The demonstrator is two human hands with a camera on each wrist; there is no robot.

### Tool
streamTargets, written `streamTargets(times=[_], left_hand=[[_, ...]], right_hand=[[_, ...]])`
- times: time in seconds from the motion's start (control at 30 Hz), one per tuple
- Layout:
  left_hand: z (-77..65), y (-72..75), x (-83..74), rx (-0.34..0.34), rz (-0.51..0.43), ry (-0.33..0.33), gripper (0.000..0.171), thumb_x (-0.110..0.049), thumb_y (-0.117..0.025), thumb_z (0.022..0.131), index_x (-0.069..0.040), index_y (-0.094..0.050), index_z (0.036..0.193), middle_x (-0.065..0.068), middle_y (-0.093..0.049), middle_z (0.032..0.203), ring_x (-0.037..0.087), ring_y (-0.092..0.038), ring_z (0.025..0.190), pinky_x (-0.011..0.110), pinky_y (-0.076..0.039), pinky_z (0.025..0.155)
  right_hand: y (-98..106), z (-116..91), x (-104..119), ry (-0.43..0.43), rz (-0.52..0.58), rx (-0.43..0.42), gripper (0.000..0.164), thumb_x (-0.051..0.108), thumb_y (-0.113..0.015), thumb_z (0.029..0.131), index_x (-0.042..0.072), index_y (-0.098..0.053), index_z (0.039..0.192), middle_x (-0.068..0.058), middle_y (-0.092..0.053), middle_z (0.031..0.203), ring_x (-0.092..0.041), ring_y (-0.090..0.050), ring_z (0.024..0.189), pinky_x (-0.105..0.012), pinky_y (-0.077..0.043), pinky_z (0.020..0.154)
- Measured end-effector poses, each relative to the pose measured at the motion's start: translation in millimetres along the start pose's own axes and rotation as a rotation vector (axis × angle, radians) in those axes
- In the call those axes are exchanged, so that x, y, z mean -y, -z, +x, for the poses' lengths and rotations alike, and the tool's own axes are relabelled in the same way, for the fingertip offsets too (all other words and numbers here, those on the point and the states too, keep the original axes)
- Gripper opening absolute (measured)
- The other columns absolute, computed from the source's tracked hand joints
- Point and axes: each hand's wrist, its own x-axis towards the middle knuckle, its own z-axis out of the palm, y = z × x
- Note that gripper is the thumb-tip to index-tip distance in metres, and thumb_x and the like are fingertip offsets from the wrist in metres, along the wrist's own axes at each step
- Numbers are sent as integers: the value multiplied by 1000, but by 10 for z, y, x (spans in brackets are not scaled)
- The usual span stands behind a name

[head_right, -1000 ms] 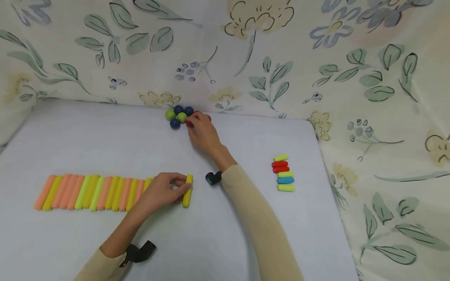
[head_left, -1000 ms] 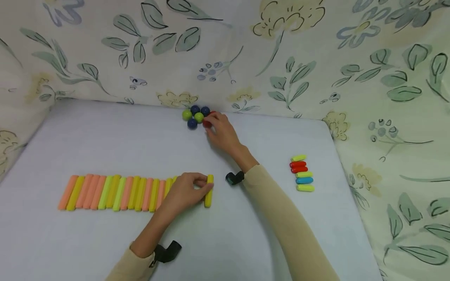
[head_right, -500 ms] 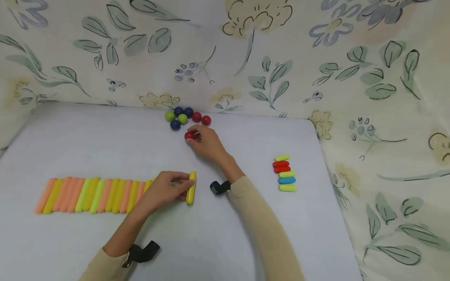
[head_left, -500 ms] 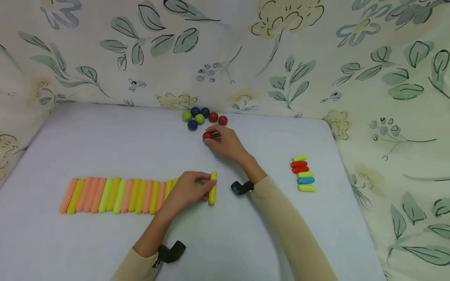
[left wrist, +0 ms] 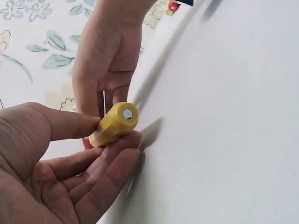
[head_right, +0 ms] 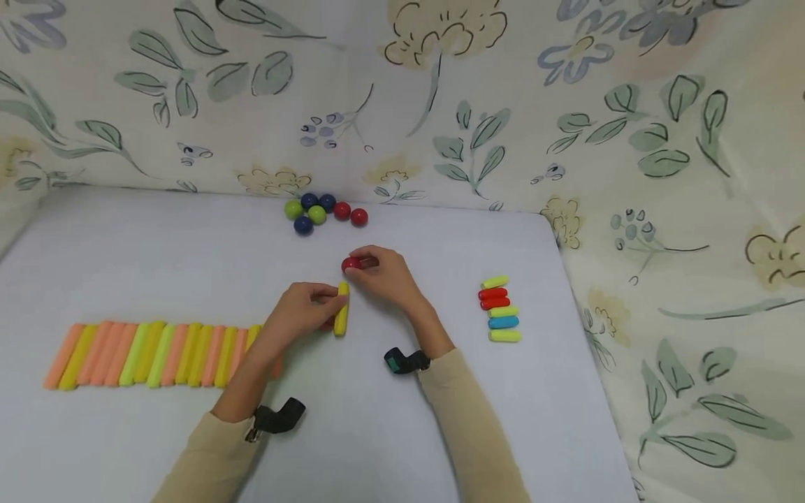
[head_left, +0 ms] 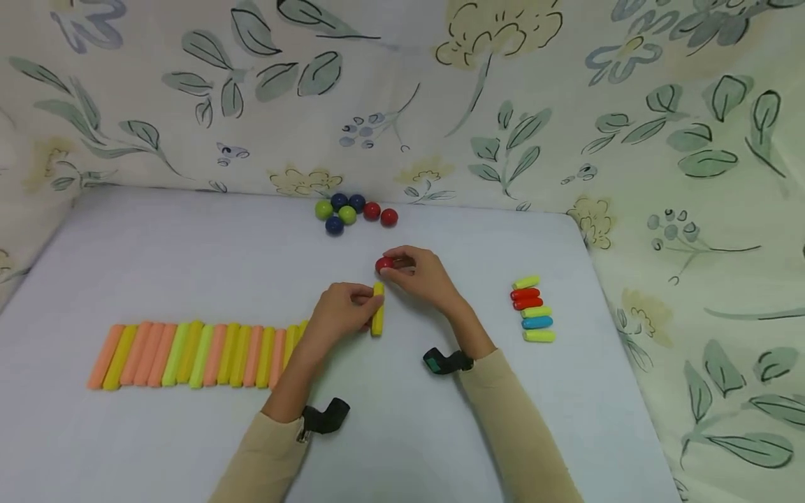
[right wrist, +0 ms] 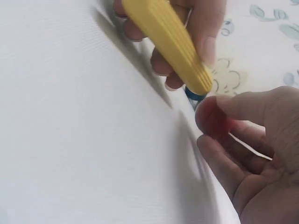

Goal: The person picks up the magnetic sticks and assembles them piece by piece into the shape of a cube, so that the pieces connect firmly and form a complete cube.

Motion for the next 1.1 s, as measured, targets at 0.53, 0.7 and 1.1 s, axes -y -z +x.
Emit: streamTargets(times=[0.53, 0.7, 1.1], left_hand=[[11, -81, 92, -97, -15, -35, 38, -32, -75, 99, -2, -78, 121, 10, -81, 99, 14, -72, 69, 26, -56, 67], [-2, -82, 90, -123, -9, -34, 40, -35, -76, 99, -2, -78, 121, 11, -81, 103, 15, -74, 76, 29, -58, 73], [20, -94, 78, -124, 28, -35, 42, -36, -72, 101, -2, -76, 125, 11, -80, 109, 25, -73, 101, 45, -59, 94]], right_hand=[[-50, -17, -23, 45, 36, 40, 30, 15, -75, 100, 8, -70, 128, -6, -74, 119, -19, -71, 109, -34, -59, 100], [-51, -28, -11, 40, 28, 70, 30, 16, -74, 100, 7, -70, 128, -6, -74, 117, -19, -70, 107, -32, -59, 99], [-28, -29, -27, 59, 5, 75, 32, 14, -72, 102, 7, -70, 133, -7, -72, 127, -19, -69, 112, -32, -58, 101]])
